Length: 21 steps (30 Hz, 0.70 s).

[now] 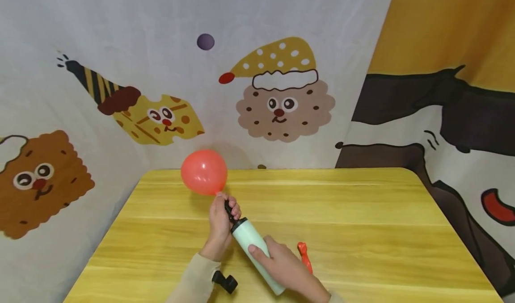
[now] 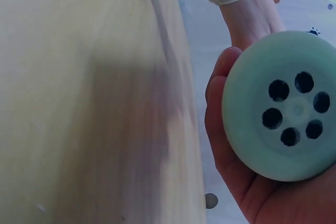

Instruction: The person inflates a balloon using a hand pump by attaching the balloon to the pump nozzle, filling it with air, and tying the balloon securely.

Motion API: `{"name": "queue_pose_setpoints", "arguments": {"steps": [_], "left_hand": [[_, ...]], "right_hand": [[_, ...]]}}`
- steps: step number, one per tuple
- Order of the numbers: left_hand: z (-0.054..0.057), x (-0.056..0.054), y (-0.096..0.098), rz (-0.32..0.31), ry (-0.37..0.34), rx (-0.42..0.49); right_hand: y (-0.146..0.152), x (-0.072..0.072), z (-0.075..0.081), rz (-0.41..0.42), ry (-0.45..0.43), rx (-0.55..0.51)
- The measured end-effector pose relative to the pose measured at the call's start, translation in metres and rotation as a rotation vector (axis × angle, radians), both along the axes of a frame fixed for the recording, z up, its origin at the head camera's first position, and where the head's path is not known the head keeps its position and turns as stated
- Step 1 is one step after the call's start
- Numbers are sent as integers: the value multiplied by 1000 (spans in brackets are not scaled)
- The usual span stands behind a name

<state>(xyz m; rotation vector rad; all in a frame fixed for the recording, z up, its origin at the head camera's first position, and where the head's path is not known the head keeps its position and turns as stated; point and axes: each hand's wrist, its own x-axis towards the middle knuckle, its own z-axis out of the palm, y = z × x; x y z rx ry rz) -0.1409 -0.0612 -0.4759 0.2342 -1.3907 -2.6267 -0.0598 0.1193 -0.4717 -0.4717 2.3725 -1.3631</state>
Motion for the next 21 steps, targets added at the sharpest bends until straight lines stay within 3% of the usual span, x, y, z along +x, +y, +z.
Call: {"name": "queue_pose_setpoints", "arguments": {"steps": [5,13,21], "left_hand": [[1,-8,-10,13,7,15],[17,-27,-37,110,72,46],[5,-26,-34,114,14,75]], "right_hand": [[0,2,0,6,-14,-37],[25,13,8,41,-33,50],[33,18,1,60,-54,77]]}}
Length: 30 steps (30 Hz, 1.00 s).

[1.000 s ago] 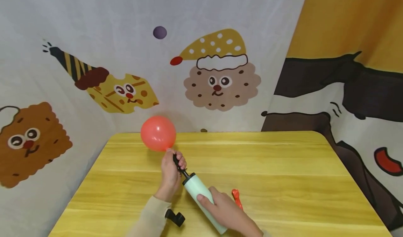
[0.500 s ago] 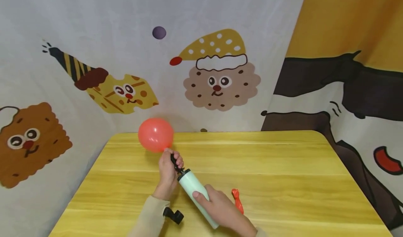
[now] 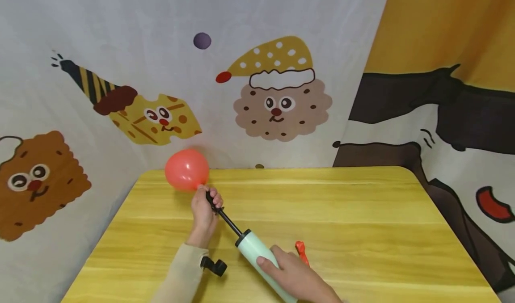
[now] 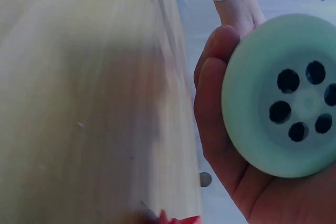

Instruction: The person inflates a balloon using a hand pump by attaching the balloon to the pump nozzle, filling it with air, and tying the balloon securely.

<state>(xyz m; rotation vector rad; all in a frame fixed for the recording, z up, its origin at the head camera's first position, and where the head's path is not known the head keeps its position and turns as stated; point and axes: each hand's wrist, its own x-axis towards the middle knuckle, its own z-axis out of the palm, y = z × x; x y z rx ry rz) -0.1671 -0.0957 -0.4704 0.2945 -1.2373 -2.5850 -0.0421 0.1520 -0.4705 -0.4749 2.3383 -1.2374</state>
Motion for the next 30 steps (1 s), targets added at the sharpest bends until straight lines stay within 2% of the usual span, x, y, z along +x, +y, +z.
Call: {"name": "queue_pose_setpoints", "arguments": {"steps": [4,9,14,20,24,30], "left_hand": [[-5,8,9,-35,-16,-19],[-8,19,27,-103,-27,-45],[-7,25,36,-119,-24,-37],[-6,18,31,-89,-33,-46],[-1,8,20,-74,-4,-35],[7,-5,0,11,34,0]], "right_hand": [[-9,-1,-5,-12,36,1],[-24,-10,-4,-46,75,-23],[-32,-18,0,-75,100,-36],[-36,-19,-1,-82,81,-65],[-29,-16,0,-77,80,-58],[-5,-3,4,-38,29,18]]}}
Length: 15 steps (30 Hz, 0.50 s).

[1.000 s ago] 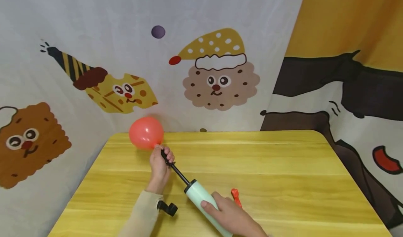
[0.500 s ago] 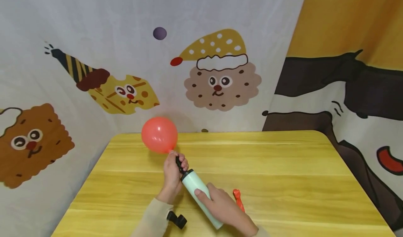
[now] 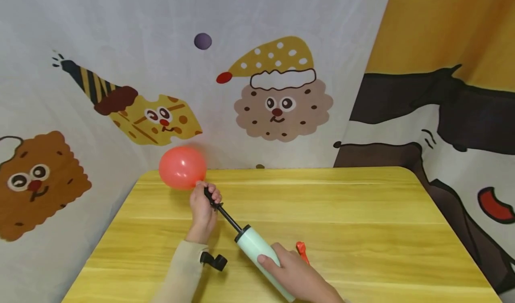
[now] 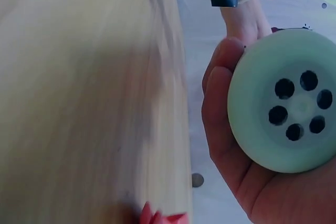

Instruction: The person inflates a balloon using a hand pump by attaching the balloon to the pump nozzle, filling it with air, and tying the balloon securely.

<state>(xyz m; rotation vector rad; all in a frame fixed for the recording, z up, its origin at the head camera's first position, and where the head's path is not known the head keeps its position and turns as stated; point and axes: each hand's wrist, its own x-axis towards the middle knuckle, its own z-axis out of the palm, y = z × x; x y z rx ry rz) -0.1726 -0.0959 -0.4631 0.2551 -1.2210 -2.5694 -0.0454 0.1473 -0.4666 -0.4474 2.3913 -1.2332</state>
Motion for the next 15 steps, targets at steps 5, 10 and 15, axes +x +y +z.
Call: {"name": "queue_pose_setpoints", "arguments": {"steps": [5,10,15], "left_hand": [[2,0,-3,-11,-12,-3],[-1,5,6,-22,-18,-9],[-5,13,22,-85,-4,-29]], "right_hand": [[7,5,-4,10,-15,3],[4,5,-7,6,-20,11],[-6,-1,-4,-4,33,-5]]}}
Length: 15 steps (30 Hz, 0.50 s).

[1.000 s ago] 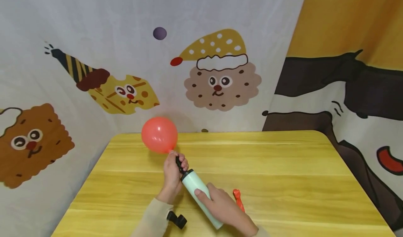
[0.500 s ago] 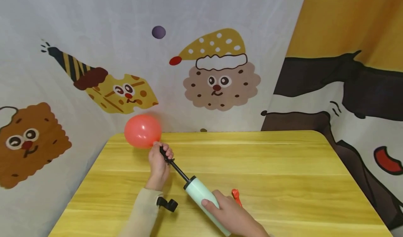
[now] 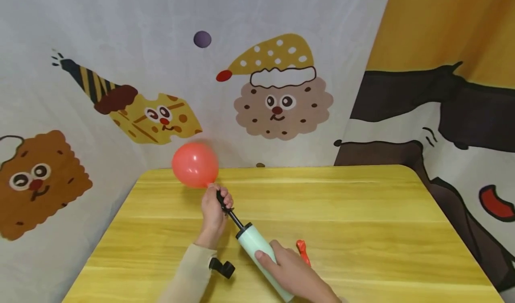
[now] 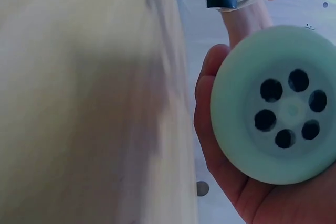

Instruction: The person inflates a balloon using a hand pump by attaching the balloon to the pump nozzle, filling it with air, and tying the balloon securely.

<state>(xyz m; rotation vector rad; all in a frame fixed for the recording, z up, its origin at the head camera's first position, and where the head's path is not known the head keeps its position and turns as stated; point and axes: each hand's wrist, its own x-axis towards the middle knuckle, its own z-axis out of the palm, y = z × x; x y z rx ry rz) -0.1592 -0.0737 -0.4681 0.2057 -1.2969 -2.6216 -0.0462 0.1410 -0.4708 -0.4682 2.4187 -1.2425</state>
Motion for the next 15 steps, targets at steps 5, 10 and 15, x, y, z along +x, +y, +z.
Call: {"name": "queue_pose_setpoints", "arguments": {"steps": [5,10,15], "left_hand": [[-1,11,16,-56,-14,-31],[-2,14,18,-43,-28,-14],[2,7,11,-24,-30,-13]], "right_hand": [[-12,-13,3,-31,33,-21],[-20,-20,3,-33,32,-48],[-23,-14,5,-55,3,-109]]}}
